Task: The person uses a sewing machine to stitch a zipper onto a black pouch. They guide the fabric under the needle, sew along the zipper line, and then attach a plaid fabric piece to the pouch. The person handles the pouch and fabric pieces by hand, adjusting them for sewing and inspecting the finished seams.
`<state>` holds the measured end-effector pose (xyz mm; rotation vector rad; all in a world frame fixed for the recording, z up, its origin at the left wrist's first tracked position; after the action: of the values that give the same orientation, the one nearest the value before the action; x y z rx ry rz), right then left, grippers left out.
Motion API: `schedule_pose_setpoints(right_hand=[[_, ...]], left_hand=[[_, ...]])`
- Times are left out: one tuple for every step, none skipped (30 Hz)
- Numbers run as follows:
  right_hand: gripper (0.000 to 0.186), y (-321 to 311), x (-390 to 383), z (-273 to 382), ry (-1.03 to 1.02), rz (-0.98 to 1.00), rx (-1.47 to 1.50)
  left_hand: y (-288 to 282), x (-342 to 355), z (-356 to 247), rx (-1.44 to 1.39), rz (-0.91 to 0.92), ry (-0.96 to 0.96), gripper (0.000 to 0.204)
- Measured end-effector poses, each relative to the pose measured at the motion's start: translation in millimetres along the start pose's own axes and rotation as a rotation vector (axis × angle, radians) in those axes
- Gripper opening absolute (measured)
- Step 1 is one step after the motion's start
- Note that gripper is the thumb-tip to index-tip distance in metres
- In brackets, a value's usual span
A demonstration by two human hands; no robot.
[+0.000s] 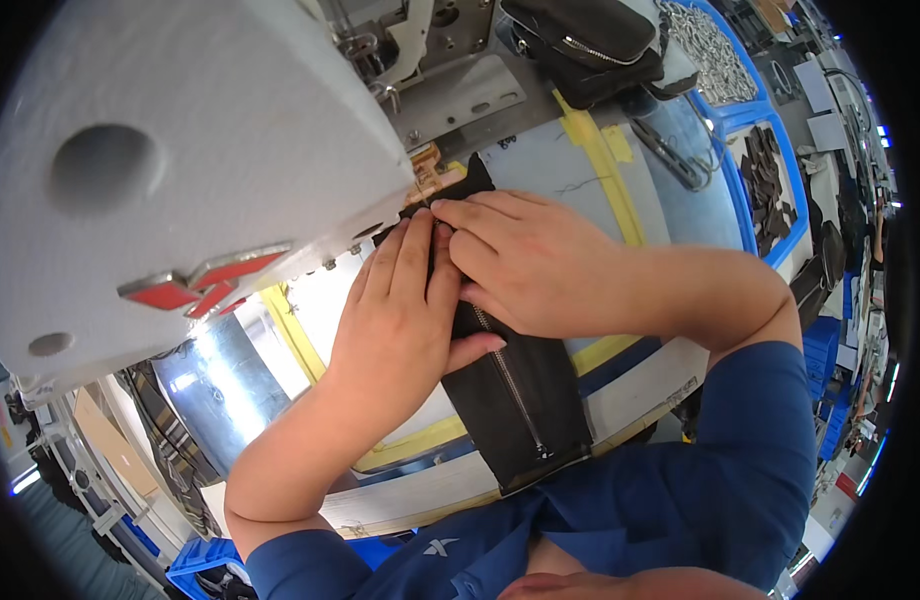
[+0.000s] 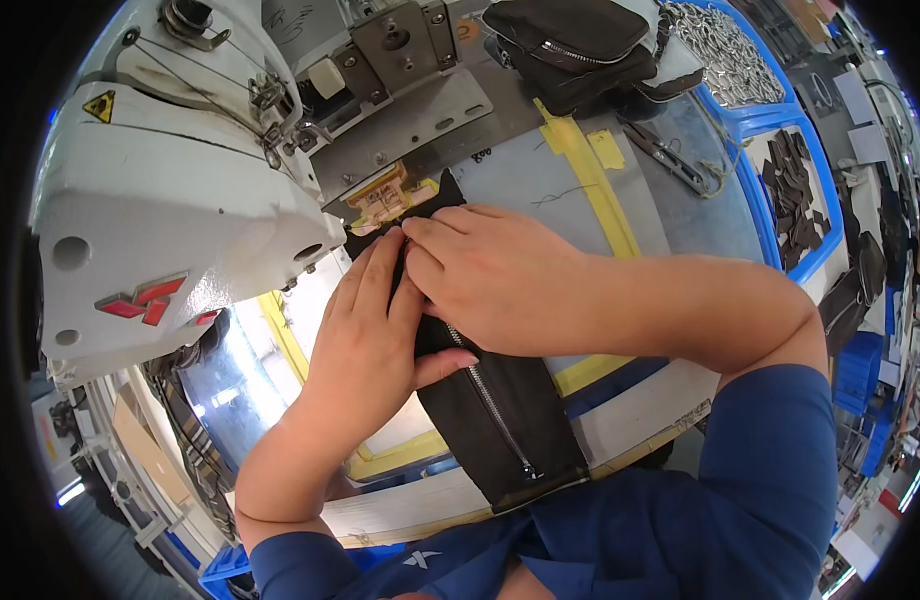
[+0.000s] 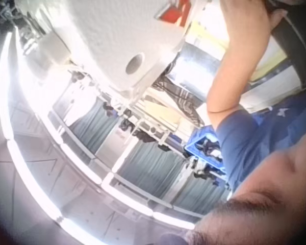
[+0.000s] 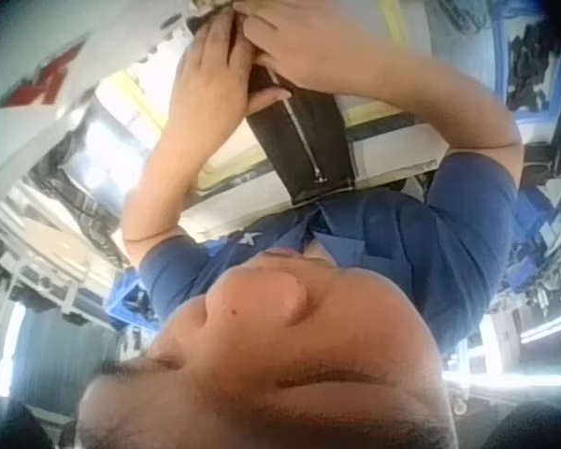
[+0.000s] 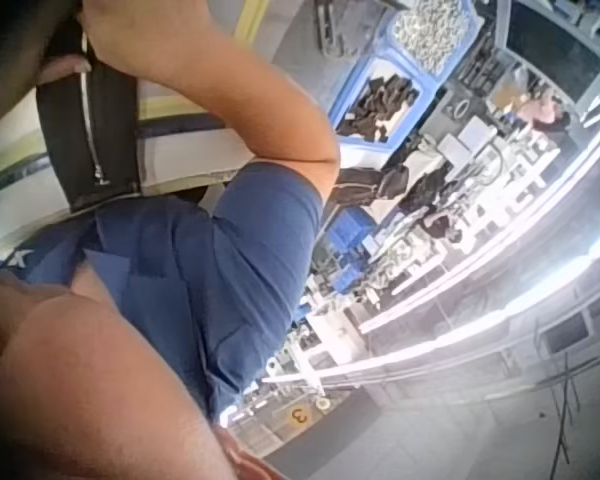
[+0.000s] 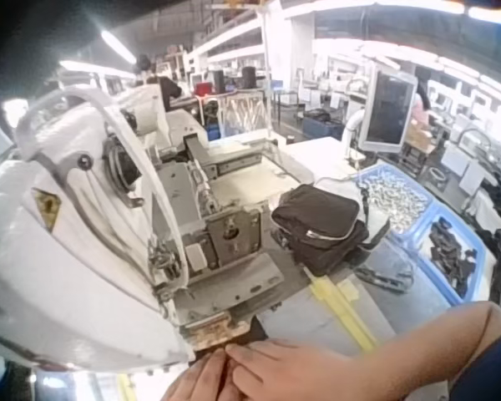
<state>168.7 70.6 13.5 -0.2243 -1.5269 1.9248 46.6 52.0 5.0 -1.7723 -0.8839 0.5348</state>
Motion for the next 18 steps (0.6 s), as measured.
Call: schedule_pose_setpoints(right_hand=[[0.043, -0.9, 0.9, 1.2, -0.003, 0.003, 0.001], [0.043, -1.0, 1.3, 2.2, -0.006, 0.006, 0.002], [0.043, -1.2, 2.4, 1.7, -0.011, -0.014, -0.01], [0.043, -1.2, 3.6, 1.2, -0.016, -0.034, -0.022], [0.042, -1.5, 4.9, 0.7, -0.02, -0.053, -0.033], [0.042, -0.7, 4.3, 0.4, -0.021, -0.046, -0.029], [0.042, -0.3, 3.8, -0.1, -0.021, -0.039, -0.026], [0.041, -0.1, 3.3, -0.4, -0.021, -0.033, -0.022], [0.041, -0.5, 2.7, -0.4, -0.017, -0.028, -0.02], [0.041, -0.9, 2.1, -0.2, -0.013, -0.024, -0.017], [0.041, -1.4, 1.3, -0.2, -0.009, -0.021, -0.014], [0.041, -1.7, 0.8, -0.2, -0.008, -0.019, -0.015], [0.041, -2.0, 0.3, -0.2, -0.008, -0.019, -0.016], [0.041, -2.3, -0.2, -0.1, -0.008, -0.018, -0.017], [0.041, -2.2, -0.2, 0.0, -0.008, -0.022, -0.014], [0.04, -2.1, -0.2, 0.2, -0.009, -0.026, -0.01], [0.04, -2.0, -0.2, 0.4, -0.01, -0.03, -0.007], [0.039, -1.5, 0.1, 0.3, -0.011, -0.027, -0.009]], left_hand=[[-0.6, -0.3, -0.1, -0.004, 0.002, -0.003, 0.1], [-1.2, -0.6, -0.3, -0.008, 0.005, -0.006, 0.1], [-2.8, 0.2, 0.7, 0.006, 0.01, -0.006, 0.099], [-4.4, 0.7, 1.6, 0.019, 0.016, -0.006, 0.099], [-5.7, 1.7, 2.8, 0.031, 0.022, -0.007, 0.099], [-5.1, 2.0, 1.7, 0.036, 0.011, 0.003, 0.099], [-4.5, 2.5, 0.4, 0.04, 0.0, 0.013, 0.1], [-4.1, 2.7, -0.9, 0.045, -0.01, 0.022, 0.101], [-3.2, 2.7, -1.4, 0.039, -0.007, 0.02, 0.101], [-2.4, 2.8, -2.1, 0.034, -0.004, 0.018, 0.101], [-1.7, 2.8, -2.9, 0.029, 0.0, 0.016, 0.101], [-1.3, 2.7, -3.3, 0.028, 0.001, 0.014, 0.101], [-1.0, 2.5, -3.8, 0.028, 0.002, 0.012, 0.101], [-0.7, 2.4, -4.4, 0.028, 0.003, 0.01, 0.101], [-0.3, 2.3, -4.3, 0.029, 0.002, 0.012, 0.101], [0.4, 2.0, -4.0, 0.029, 0.0, 0.013, 0.101], [0.9, 1.7, -3.9, 0.03, -0.001, 0.013, 0.102], [1.1, 1.6, -3.6, 0.03, -0.002, 0.015, 0.102]])
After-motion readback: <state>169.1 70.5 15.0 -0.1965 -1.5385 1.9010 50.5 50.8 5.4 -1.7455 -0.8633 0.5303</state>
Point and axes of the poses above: each hand's wrist, its own x-axis towards the middle knuckle, its own y-axis out of the palm, z = x × y, the point moved 7 cm from there along x, towards the middle knuckle, and after that the axes turned 3 degrees about -y, right-handed, at the moved point
